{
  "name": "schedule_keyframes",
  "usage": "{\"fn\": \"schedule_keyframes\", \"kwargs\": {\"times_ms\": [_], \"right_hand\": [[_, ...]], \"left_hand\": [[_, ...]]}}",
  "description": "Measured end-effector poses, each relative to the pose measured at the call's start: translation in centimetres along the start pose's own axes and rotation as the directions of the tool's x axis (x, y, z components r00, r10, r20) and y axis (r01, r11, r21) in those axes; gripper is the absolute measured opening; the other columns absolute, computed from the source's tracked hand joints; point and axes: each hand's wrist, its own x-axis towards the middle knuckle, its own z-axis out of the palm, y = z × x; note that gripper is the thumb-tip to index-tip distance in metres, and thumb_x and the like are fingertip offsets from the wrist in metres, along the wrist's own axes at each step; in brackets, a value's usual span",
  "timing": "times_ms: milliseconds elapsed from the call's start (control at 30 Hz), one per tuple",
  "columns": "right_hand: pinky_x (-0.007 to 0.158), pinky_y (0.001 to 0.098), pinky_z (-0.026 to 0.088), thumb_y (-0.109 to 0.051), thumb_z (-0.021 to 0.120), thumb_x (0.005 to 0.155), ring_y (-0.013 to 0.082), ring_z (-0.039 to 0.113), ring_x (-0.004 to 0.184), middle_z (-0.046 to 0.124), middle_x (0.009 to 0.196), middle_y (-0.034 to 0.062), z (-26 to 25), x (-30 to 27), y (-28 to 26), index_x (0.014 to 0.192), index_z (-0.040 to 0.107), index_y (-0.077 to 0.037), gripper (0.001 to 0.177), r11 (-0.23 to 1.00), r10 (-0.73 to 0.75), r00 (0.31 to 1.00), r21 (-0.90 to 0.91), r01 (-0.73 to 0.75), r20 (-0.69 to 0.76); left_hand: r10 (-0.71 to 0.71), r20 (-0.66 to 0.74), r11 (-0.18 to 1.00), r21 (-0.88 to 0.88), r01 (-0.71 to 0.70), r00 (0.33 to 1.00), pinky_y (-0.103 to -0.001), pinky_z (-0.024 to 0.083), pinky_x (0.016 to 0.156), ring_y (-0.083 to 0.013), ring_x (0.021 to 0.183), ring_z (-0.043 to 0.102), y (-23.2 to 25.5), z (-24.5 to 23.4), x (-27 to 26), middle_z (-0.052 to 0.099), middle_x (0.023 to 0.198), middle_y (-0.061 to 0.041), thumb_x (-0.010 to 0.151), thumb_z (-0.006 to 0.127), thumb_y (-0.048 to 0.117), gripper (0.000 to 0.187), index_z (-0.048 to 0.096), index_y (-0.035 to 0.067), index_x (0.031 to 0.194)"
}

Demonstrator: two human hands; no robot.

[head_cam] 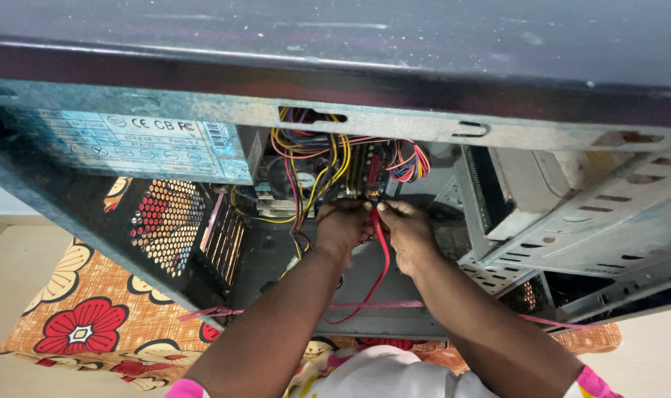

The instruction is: The person handles a white power adapter and places it into a cardboard box, then works inside an open desktop computer case, repeatedly connecting and disconnecting internal power cables to the motherboard.

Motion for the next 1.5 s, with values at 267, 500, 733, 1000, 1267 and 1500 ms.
{"fn": "schedule_keyframes", "kwargs": {"times_ms": [267,500,733,1000,1267,1500], "right_hand": [[0.065,0.0289,0.055,-0.018,0.059,0.103,0.0142,0.066,0.071,0.072,0.085,0.0059,-0.4,0.9,0.4,0.104,0.070,-0.001,0.020,0.998,-0.019,0.999,-0.057,0.022,0.043],[0.060,0.0322,0.057,-0.018,0.057,0.103,0.0179,0.068,0.062,0.071,0.080,0.0080,-0.4,1.8,0.9,0.100,0.068,-0.001,0.021,0.997,-0.022,1.000,-0.079,0.023,0.010],[0.055,0.0294,0.051,-0.017,0.056,0.103,0.0145,0.063,0.059,0.069,0.078,0.0044,-0.6,2.1,1.1,0.099,0.069,-0.003,0.020,0.985,-0.082,0.996,-0.158,0.077,-0.026],[0.057,0.0281,0.050,-0.015,0.060,0.102,0.0117,0.061,0.062,0.069,0.079,0.0032,-1.0,2.0,1.1,0.098,0.070,-0.003,0.016,0.991,-0.076,0.997,-0.116,0.072,-0.031],[0.079,0.0258,0.057,0.000,0.046,0.099,0.0115,0.070,0.089,0.074,0.110,0.0086,-1.3,0.3,0.7,0.135,0.062,-0.002,0.039,0.984,-0.061,0.998,-0.167,0.058,-0.011],[0.079,0.0289,0.058,0.001,0.044,0.100,0.0168,0.068,0.088,0.073,0.113,0.0117,-1.6,-0.5,0.9,0.143,0.056,-0.001,0.045,0.988,-0.047,0.996,-0.142,0.057,0.074]], "left_hand": [[0.009,-0.016,0.996,0.086,-0.008,1.000,-0.027,0.049,0.049,-0.0128,0.055,0.063,1.2,0.1,-0.7,0.073,0.077,-0.007,0.093,0.073,0.018,0.017,0.074,0.005,0.105],[0.068,-0.025,0.997,0.042,-0.067,0.997,-0.028,0.046,0.045,-0.0141,0.052,0.063,0.6,0.7,-0.3,0.070,0.071,-0.006,0.094,0.071,0.016,0.015,0.075,0.002,0.097],[0.076,0.018,0.997,-0.019,-0.075,0.997,-0.028,0.041,0.043,-0.0140,0.048,0.058,0.6,1.2,-0.2,0.066,0.067,-0.006,0.092,0.071,0.013,0.011,0.074,0.002,0.092],[0.041,0.002,0.998,-0.038,-0.041,0.999,-0.029,0.045,0.045,-0.0161,0.052,0.061,0.4,1.0,-0.2,0.069,0.070,-0.009,0.091,0.069,0.008,0.011,0.075,0.002,0.098],[0.568,0.115,0.599,0.620,-0.506,0.815,-0.032,0.056,0.074,-0.0207,0.081,0.073,-1.3,-0.2,-0.5,0.077,0.094,-0.012,0.086,0.072,0.011,0.033,0.073,0.007,0.119],[0.377,0.084,0.841,0.386,-0.379,0.922,-0.031,0.056,0.078,-0.0192,0.088,0.075,-2.4,0.4,-0.7,0.078,0.101,-0.010,0.092,0.060,0.008,0.039,0.068,0.010,0.130]]}}
